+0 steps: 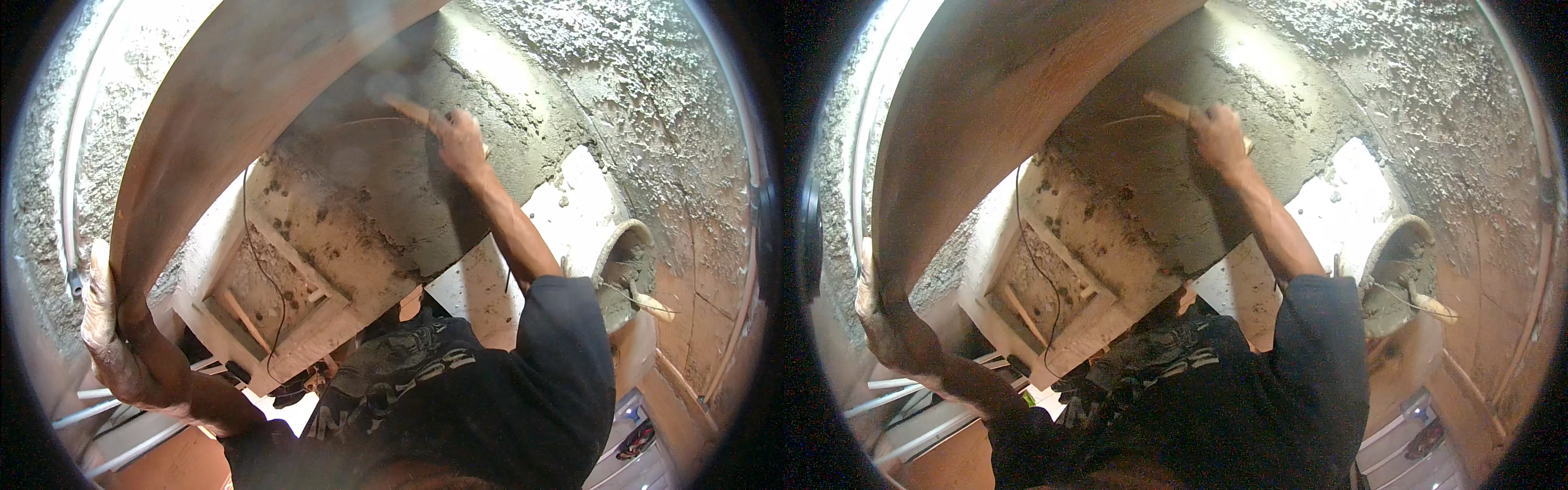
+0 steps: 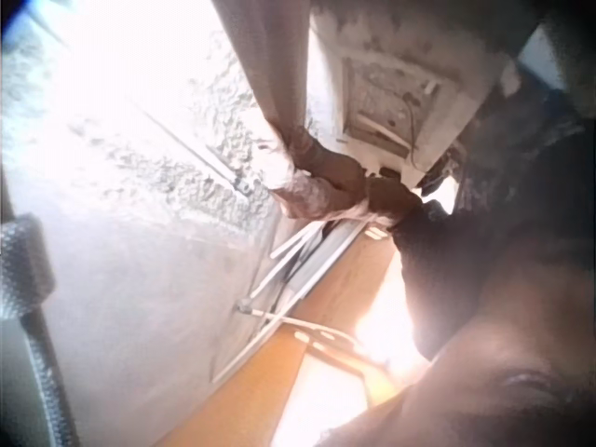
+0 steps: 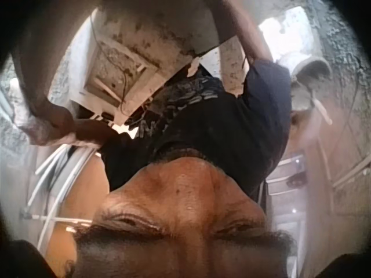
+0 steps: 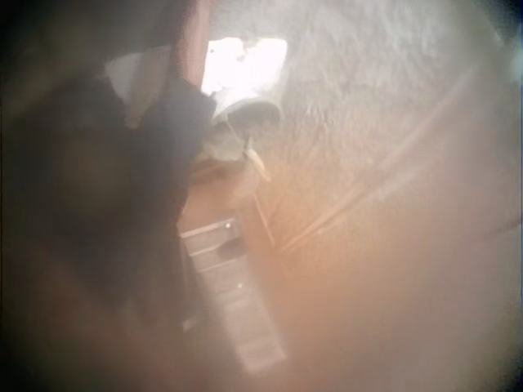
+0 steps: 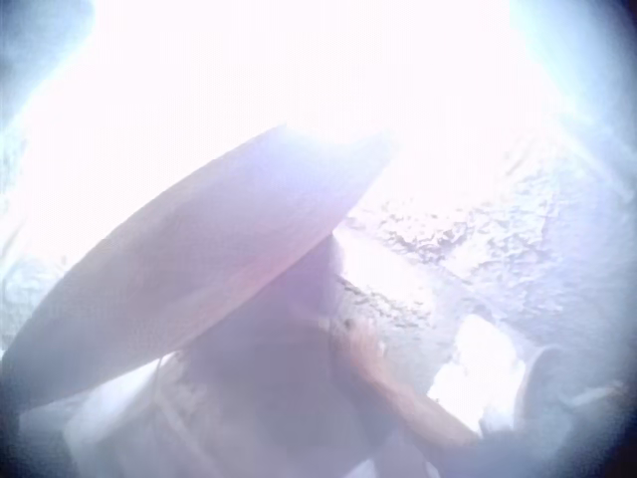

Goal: The person applies cement to a wall section, levels the surface with a wooden board, and then places a large white tile onto the prepared area, using a rubber mallet and level to ensure it is positioned correctly.

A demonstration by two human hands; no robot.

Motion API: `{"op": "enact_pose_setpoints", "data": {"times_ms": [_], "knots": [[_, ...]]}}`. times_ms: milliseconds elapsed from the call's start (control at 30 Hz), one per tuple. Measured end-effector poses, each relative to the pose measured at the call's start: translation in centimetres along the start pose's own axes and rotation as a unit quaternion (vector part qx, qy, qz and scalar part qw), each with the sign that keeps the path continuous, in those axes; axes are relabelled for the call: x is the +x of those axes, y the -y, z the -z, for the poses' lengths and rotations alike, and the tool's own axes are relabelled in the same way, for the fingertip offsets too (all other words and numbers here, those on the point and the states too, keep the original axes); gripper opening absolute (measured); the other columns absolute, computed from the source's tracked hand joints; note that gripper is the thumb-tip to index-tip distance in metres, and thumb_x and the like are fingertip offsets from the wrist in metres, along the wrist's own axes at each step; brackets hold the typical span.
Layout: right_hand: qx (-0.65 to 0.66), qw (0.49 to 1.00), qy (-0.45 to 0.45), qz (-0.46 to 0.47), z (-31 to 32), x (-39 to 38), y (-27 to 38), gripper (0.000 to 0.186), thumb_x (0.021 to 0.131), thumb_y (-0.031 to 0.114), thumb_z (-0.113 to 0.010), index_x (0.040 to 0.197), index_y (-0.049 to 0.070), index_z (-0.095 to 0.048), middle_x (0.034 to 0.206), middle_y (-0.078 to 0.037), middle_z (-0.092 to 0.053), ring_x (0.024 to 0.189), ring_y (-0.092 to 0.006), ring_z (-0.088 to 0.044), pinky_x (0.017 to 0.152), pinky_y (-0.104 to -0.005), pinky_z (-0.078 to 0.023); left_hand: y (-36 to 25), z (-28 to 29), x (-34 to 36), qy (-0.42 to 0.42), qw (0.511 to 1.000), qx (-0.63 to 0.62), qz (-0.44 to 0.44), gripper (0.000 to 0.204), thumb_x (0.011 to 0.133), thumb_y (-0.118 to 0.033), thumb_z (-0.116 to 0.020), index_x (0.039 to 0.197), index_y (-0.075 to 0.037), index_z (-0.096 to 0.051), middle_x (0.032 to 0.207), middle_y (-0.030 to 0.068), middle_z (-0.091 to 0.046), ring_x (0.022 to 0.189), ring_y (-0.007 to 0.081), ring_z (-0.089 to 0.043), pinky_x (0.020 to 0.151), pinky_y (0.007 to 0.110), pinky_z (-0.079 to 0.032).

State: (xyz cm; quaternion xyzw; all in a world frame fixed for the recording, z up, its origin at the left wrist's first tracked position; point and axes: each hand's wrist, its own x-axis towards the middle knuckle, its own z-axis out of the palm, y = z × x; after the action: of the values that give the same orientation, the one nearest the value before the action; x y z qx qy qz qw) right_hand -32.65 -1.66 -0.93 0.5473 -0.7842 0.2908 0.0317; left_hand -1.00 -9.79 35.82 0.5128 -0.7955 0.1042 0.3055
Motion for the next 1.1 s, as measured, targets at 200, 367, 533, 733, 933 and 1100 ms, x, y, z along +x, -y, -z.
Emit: {"op": "enact_pose_setpoints", "data": {"times_ms": [200,367,533,733,933,1100], "knots": [[0.051,0.994,0.064,-0.078,-2.4,1.6,-1.3,0.016,0.08,0.01,-0.064,0.096,0.006,-0.064,0.084,-0.015,-0.053,0.078,-0.0317,-0.052,0.061,-0.0441,-0.041,-1.2,0.5,0.6,0.067,0.996,0.025,0.049,0.042,0.089,-0.031,-0.05,0.116,0.0,-0.061,0.108,0.0164,-0.064,0.1,0.0248,-0.06,0.086,0.035,-0.046],[-0.038,0.999,-0.005,-0.031,0.3,5.1,-0.7,0.014,0.081,0.009,-0.06,0.095,0.007,-0.063,0.078,-0.016,-0.053,0.072,-0.0327,-0.054,0.059,-0.0438,-0.043,0.0,0.5,0.4,0.053,0.998,0.016,0.035,0.042,0.089,-0.03,-0.05,0.116,0.0,-0.061,0.109,0.0151,-0.064,0.1,0.023,-0.06,0.087,0.034,-0.045],[-0.016,0.999,0.019,-0.023,-0.8,5.8,-4.1,0.023,0.082,0.01,-0.062,0.105,0.013,-0.064,0.078,-0.013,-0.049,0.073,-0.0281,-0.051,0.061,-0.041,-0.042,-0.4,0.2,0.2,0.01,1.0,0.015,-0.014,0.042,0.09,-0.031,-0.049,0.118,-0.002,-0.06,0.112,0.0163,-0.063,0.101,0.023,-0.06,0.085,0.033,-0.046],[0.03,0.99,0.118,0.076,1.4,-0.4,-0.4,0.024,0.082,0.012,-0.062,0.106,0.014,-0.063,0.08,-0.012,-0.051,0.073,-0.0295,-0.051,0.062,-0.0418,-0.042,0.9,0.4,0.3,0.041,0.996,0.06,-0.043,0.04,0.091,-0.032,-0.048,0.119,-0.006,-0.06,0.113,0.0135,-0.063,0.104,0.0216,-0.059,0.089,0.034,-0.045],[0.055,0.985,0.134,0.089,2.7,-3.8,2.0,0.018,0.084,0.015,-0.058,0.101,0.016,-0.063,0.083,-0.012,-0.052,0.079,-0.0311,-0.052,0.067,-0.0425,-0.042,1.7,0.3,0.3,0.053,0.998,0.006,0.012,0.044,0.09,-0.036,-0.049,0.12,-0.006,-0.059,0.114,0.0134,-0.062,0.107,0.0222,-0.058,0.093,0.034,-0.043],[-0.003,0.991,0.115,0.065,2.7,-3.1,0.3,0.018,0.087,0.018,-0.055,0.104,0.014,-0.061,0.087,-0.012,-0.054,0.083,-0.0291,-0.053,0.071,-0.0409,-0.043,-0.5,0.6,0.3,0.07,0.997,-0.004,-0.015,0.042,0.091,-0.031,-0.049,0.117,-0.001,-0.059,0.114,0.0142,-0.063,0.107,0.0217,-0.058,0.095,0.033,-0.042]]}}
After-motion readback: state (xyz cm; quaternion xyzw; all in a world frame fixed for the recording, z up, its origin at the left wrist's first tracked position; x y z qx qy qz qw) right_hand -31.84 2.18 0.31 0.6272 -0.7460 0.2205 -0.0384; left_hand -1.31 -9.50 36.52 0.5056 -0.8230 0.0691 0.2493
